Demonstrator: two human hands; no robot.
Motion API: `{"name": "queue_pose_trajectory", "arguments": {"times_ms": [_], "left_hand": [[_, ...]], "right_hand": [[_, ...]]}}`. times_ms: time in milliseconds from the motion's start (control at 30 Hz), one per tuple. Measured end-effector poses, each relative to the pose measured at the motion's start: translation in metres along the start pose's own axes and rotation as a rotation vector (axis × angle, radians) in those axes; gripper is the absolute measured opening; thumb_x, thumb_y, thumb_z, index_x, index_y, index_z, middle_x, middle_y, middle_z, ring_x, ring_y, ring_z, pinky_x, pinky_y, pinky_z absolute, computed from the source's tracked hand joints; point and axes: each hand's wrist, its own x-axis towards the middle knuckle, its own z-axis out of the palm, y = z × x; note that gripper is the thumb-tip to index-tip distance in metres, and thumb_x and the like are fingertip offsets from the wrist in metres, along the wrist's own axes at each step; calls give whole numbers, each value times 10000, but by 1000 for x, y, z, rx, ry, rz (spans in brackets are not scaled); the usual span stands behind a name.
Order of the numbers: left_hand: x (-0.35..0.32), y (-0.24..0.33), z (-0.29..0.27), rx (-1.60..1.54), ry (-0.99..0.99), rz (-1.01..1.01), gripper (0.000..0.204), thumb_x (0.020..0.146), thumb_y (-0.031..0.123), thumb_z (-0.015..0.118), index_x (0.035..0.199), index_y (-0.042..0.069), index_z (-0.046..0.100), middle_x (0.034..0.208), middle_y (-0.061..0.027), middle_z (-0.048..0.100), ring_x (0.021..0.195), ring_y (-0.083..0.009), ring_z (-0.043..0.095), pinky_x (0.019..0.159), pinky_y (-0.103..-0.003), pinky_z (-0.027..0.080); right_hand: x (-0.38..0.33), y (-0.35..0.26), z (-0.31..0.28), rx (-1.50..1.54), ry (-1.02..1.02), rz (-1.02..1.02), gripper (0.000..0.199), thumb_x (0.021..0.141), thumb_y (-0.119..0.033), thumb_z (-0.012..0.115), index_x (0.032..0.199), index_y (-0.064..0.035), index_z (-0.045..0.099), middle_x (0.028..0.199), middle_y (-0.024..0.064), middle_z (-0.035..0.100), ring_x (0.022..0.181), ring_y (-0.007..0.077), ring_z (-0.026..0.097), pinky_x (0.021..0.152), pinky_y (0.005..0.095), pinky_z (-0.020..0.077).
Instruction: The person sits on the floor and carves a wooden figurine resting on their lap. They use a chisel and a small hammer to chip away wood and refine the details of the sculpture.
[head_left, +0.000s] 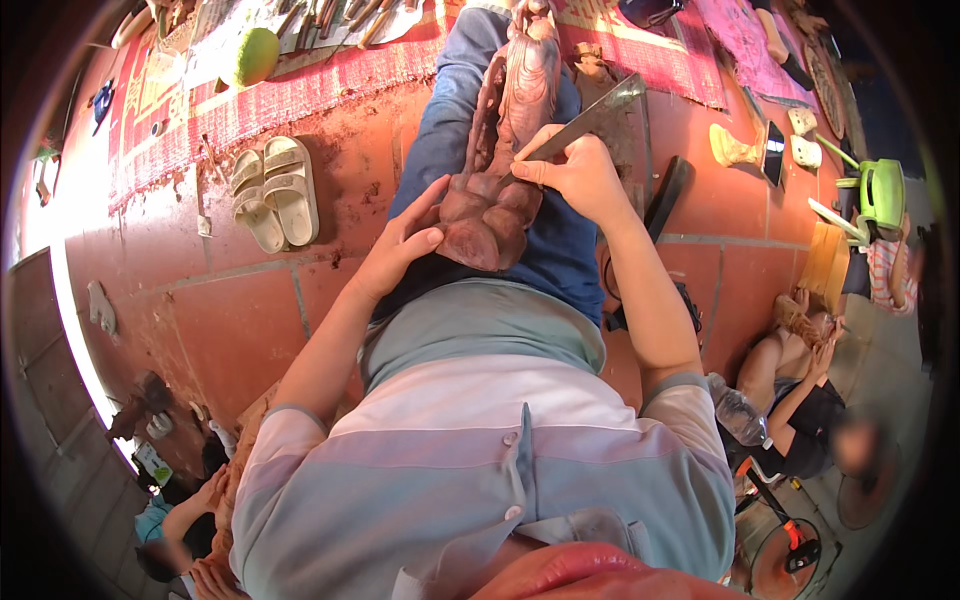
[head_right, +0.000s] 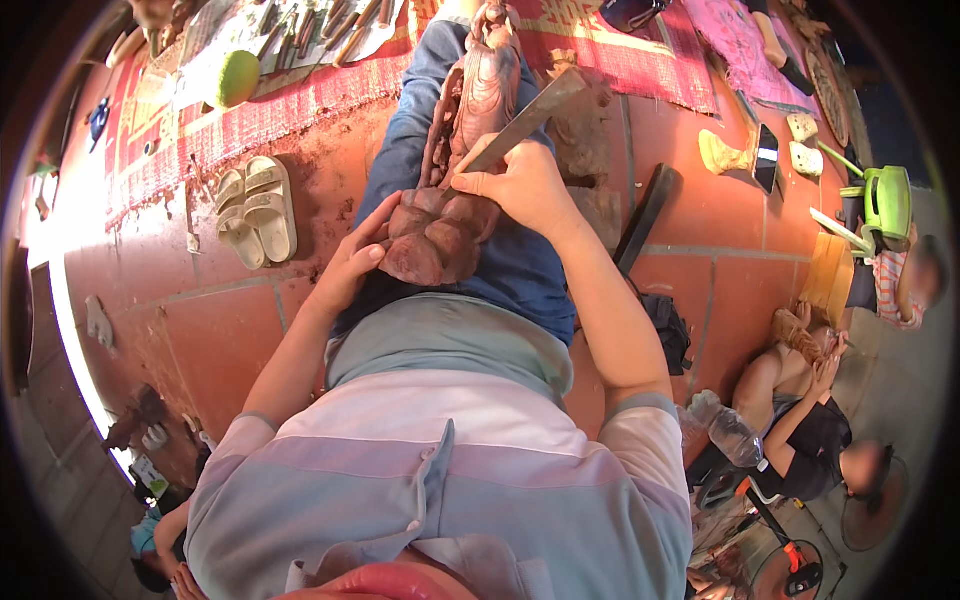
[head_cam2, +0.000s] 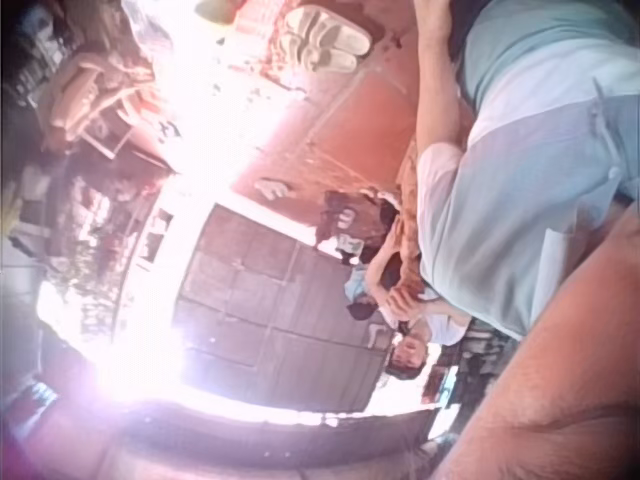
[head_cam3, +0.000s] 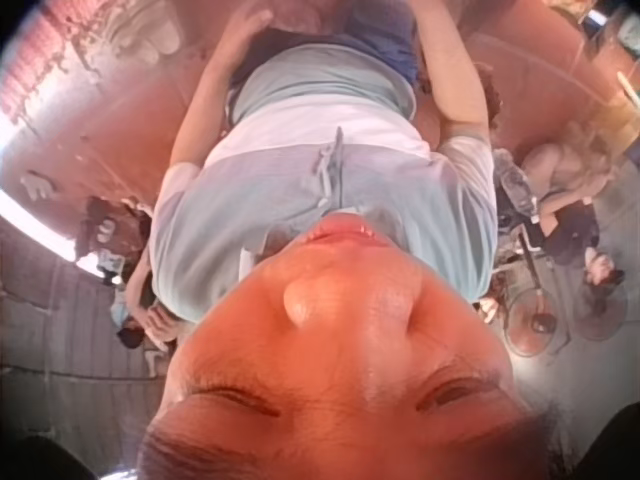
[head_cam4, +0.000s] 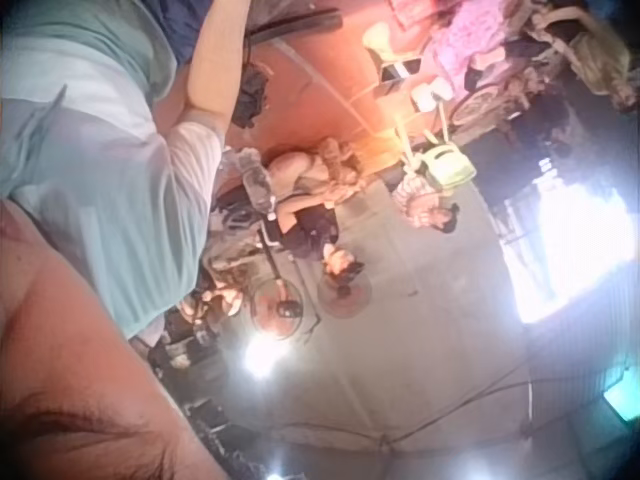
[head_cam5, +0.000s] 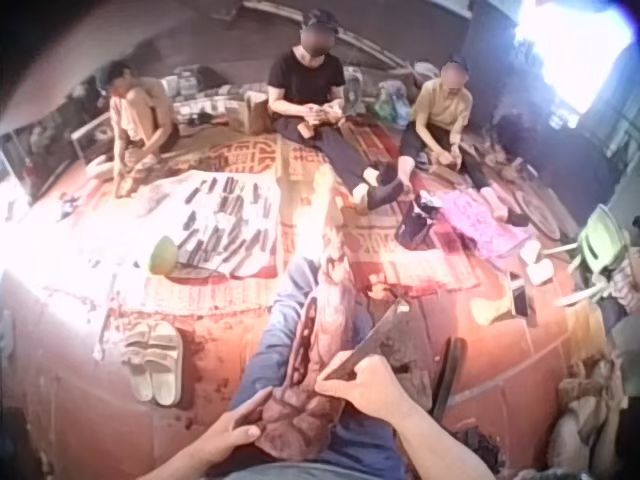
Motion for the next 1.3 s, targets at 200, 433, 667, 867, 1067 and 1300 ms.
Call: {"name": "queue_pose_trajectory", "arguments": {"times_ms": [200,433,667,867,1067,1300], "left_hand": [[-3,-10,13,-39,-8,15,869,875,370,659,1546,59,203,1439,-185,432,1317,-237,436,1101,-358,320],[-3,-1,3,-5,-13,28,848,888,341,657,1546,58,203,1439,-188,434,1325,-243,434,1099,-361,327],[-3,1,4,-16,-13,30,841,893,327,654,1545,53,201,1442,-185,432,1328,-241,429,1100,-360,326],[-5,2,9,56,33,26,933,855,470,637,1545,32,186,1441,-214,434,1325,-273,448,1112,-369,302],[-7,2,6,18,-6,36,820,904,319,639,1545,55,202,1452,-197,422,1336,-253,421,1106,-370,318],[-4,2,7,4,4,25,837,892,345,645,1545,58,206,1452,-201,422,1338,-259,422,1110,-373,316]], "right_hand": [[-6,9,-13,4,282,-13,117,853,-80,716,886,16,658,791,31,644,730,96,603,665,227,480],[8,5,8,170,177,72,135,809,-139,728,868,-26,683,750,75,687,752,125,657,713,303,519],[-1,-7,15,-64,155,1,114,809,-119,717,853,-18,688,731,60,663,673,123,620,623,277,491],[-12,-26,19,-186,19,-154,119,787,-125,727,835,-20,695,693,59,656,624,123,607,588,284,486],[5,-12,-2,-135,223,-28,113,776,-107,745,826,-20,694,736,51,663,688,112,615,641,271,484],[10,-14,-1,-192,281,-40,134,806,-120,745,854,-6,694,750,18,666,723,77,603,655,263,477]]}}
